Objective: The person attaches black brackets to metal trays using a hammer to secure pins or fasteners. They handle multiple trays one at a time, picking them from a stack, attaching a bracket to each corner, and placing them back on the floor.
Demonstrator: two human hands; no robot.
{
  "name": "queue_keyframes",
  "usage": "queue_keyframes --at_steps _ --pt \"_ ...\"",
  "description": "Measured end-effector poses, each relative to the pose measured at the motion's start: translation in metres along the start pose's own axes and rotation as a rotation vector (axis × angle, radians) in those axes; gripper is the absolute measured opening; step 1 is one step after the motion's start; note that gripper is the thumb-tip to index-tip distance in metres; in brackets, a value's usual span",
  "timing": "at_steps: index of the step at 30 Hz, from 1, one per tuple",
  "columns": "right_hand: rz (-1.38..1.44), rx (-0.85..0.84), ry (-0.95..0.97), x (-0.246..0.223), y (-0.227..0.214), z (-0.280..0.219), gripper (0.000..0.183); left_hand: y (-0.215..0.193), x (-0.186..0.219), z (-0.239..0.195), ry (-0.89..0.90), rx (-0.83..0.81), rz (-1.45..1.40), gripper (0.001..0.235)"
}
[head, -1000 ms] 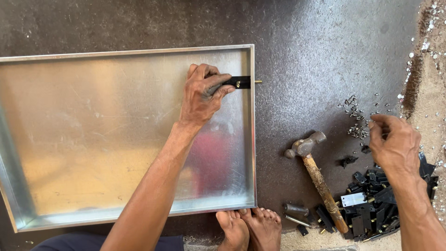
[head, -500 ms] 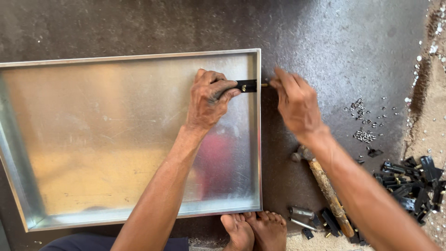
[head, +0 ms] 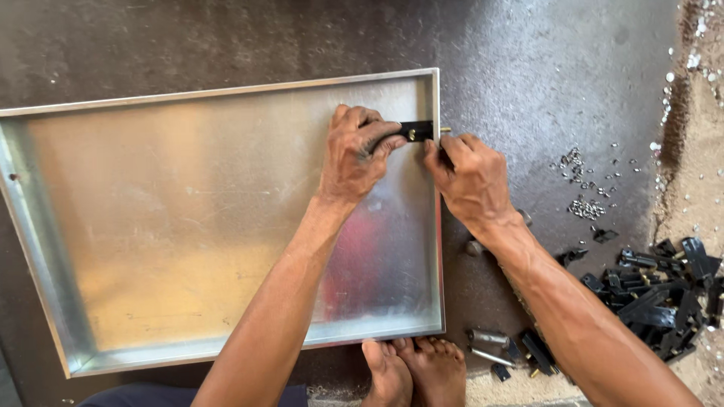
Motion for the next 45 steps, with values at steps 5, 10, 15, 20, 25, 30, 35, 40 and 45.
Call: queue_keyframes --at_steps 5,10,15,20,25,30,35,40,45 --pt "0.055 -0.132 0.068 -0.026 -0.046 -0.021 0.026 -0.002 -0.001 -0.001 -0.013 -0.029 0.005 0.022" --pt "-0.361 -0.160 0.283 -0.005 -0.084 -0.172 0.066 -0.006 0.000 0.002 0.041 -0.038 0.041 0.020" --pt "-0.263 -0.325 0.631 0.032 -0.087 -0.253 0.051 0.004 -0.007 -0.004 -0.023 -0.047 0.066 0.028" --pt "0.449 -0.166 0.765 0.034 -0.095 -0.207 0.050 0.007 -0.013 -0.001 0.032 -0.073 0.062 0.034" --pt "0.454 -0.174 0.673 0.028 -0.061 -0.176 0.037 0.006 -0.012 0.001 -0.023 -0.088 0.049 0.022" --pt "0.544 -0.147 0.605 0.029 -0.032 -0.148 0.042 0.008 -0.012 -0.002 -0.056 -0.086 0.017 0.019" --pt "0.343 -0.268 0.531 0.024 -0.032 -0.126 0.047 0.008 -0.007 0.001 -0.041 -0.097 0.095 0.015" --pt "0.493 -0.108 0.461 0.015 -0.034 -0.120 0.047 0.005 -0.006 0.002 -0.043 -0.085 0.073 0.014" --pt "0.631 -0.141 0.657 0.016 -0.042 -0.126 0.048 0.006 0.004 0.003 -0.022 -0.105 0.121 0.012"
Point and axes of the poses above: each hand's wrist, its own z-axis towards the middle knuckle, its own y-axis out of the palm, x = y × z, the point moved 3 cm from there along z, towards the middle knuckle, and after that the axes turned 1 degree about -z, right-handed, at the moved point
